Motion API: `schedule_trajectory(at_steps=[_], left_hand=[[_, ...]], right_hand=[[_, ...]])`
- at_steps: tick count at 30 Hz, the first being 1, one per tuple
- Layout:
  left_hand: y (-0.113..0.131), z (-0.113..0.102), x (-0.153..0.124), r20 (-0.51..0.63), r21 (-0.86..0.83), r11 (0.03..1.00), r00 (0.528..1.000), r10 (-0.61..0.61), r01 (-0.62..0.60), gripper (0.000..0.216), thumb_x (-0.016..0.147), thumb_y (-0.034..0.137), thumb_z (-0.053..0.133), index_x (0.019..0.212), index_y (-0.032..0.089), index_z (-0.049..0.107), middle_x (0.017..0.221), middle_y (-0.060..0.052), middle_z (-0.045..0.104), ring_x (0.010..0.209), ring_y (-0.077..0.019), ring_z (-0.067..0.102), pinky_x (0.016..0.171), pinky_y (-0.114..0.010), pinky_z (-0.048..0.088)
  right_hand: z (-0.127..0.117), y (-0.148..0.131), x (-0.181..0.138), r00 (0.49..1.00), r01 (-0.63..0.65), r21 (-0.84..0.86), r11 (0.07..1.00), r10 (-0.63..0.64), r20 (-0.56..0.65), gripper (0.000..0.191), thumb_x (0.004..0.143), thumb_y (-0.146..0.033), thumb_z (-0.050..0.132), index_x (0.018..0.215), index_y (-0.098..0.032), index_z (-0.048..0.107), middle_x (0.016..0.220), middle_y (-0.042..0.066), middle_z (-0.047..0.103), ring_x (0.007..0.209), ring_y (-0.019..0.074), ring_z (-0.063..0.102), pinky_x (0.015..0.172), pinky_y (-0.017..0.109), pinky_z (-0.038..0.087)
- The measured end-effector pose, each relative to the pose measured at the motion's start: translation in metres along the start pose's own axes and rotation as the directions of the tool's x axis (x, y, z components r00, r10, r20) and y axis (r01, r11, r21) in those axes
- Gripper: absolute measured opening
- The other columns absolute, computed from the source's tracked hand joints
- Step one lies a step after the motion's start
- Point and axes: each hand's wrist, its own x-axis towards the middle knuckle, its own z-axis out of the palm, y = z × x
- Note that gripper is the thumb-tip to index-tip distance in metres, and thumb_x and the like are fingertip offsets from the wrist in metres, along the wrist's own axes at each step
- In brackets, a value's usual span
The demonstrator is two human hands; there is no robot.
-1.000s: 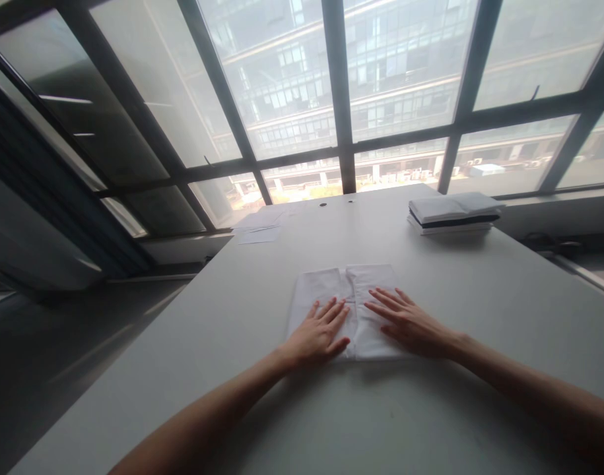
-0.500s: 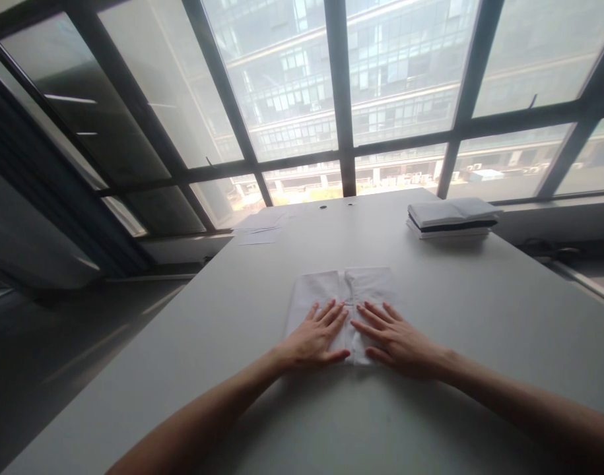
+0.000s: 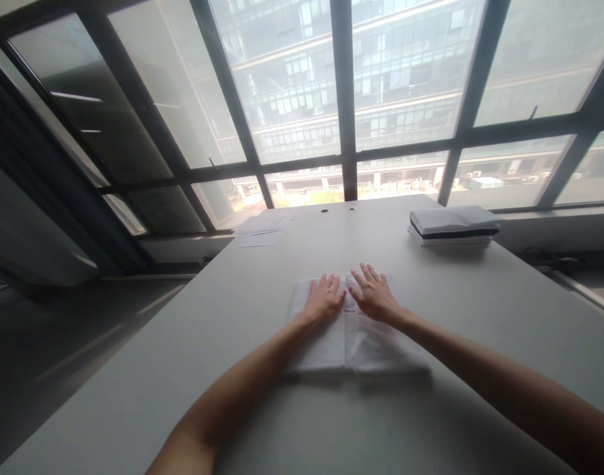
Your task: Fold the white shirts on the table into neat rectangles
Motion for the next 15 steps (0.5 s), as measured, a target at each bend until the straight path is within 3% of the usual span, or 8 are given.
schedule_trajectory(at_steps=[4, 7, 12, 15], left_hand=[[-0.002, 0.010, -0.005, 0.021, 0.077, 0.996, 0.999, 0.032, -0.033, 0.057, 0.106, 0.042, 0.035, 0.156, 0.014, 0.040, 0.164, -0.017, 0.033, 0.153, -0.0352, 0.023, 0.122, -0.062, 0.016], [-0.004, 0.005, -0.004, 0.039, 0.056, 0.998, 0.999, 0.019, -0.021, 0.056, 0.107, 0.041, 0.032, 0.156, 0.015, 0.039, 0.164, -0.016, 0.032, 0.154, -0.0344, 0.022, 0.122, -0.062, 0.016], [0.010, -0.016, -0.012, 0.062, -0.047, 0.998, 0.998, 0.032, -0.030, 0.058, 0.108, 0.046, 0.029, 0.157, 0.016, 0.038, 0.166, -0.016, 0.029, 0.155, -0.0344, 0.019, 0.121, -0.063, 0.019], [0.031, -0.026, -0.027, 0.107, -0.105, 0.992, 0.991, 0.083, -0.072, 0.062, 0.107, 0.053, 0.029, 0.158, 0.018, 0.036, 0.166, -0.014, 0.029, 0.155, -0.0320, 0.021, 0.123, -0.057, 0.021]], right_hand=[[0.028, -0.005, 0.007, 0.999, 0.013, -0.026, 1.000, -0.012, 0.044, 0.061, 0.103, -0.045, 0.041, 0.157, -0.015, 0.039, 0.168, 0.020, 0.021, 0.156, 0.0365, 0.012, 0.121, 0.064, 0.008], [0.029, 0.000, 0.006, 1.000, -0.003, 0.051, 0.999, 0.003, -0.012, 0.056, 0.103, -0.042, 0.041, 0.153, -0.017, 0.046, 0.166, 0.018, 0.028, 0.155, 0.0327, 0.018, 0.123, 0.058, 0.013], [-0.010, 0.028, 0.004, 0.961, -0.051, 0.314, 0.948, 0.132, -0.241, 0.051, 0.097, -0.035, 0.043, 0.137, -0.009, 0.059, 0.150, 0.021, 0.052, 0.145, 0.0278, 0.040, 0.122, 0.046, 0.026], [-0.043, 0.049, -0.007, 0.938, -0.141, 0.503, 0.853, 0.278, -0.209, 0.047, 0.090, -0.033, 0.049, 0.130, -0.012, 0.062, 0.141, 0.020, 0.059, 0.134, 0.0289, 0.052, 0.117, 0.047, 0.036]])
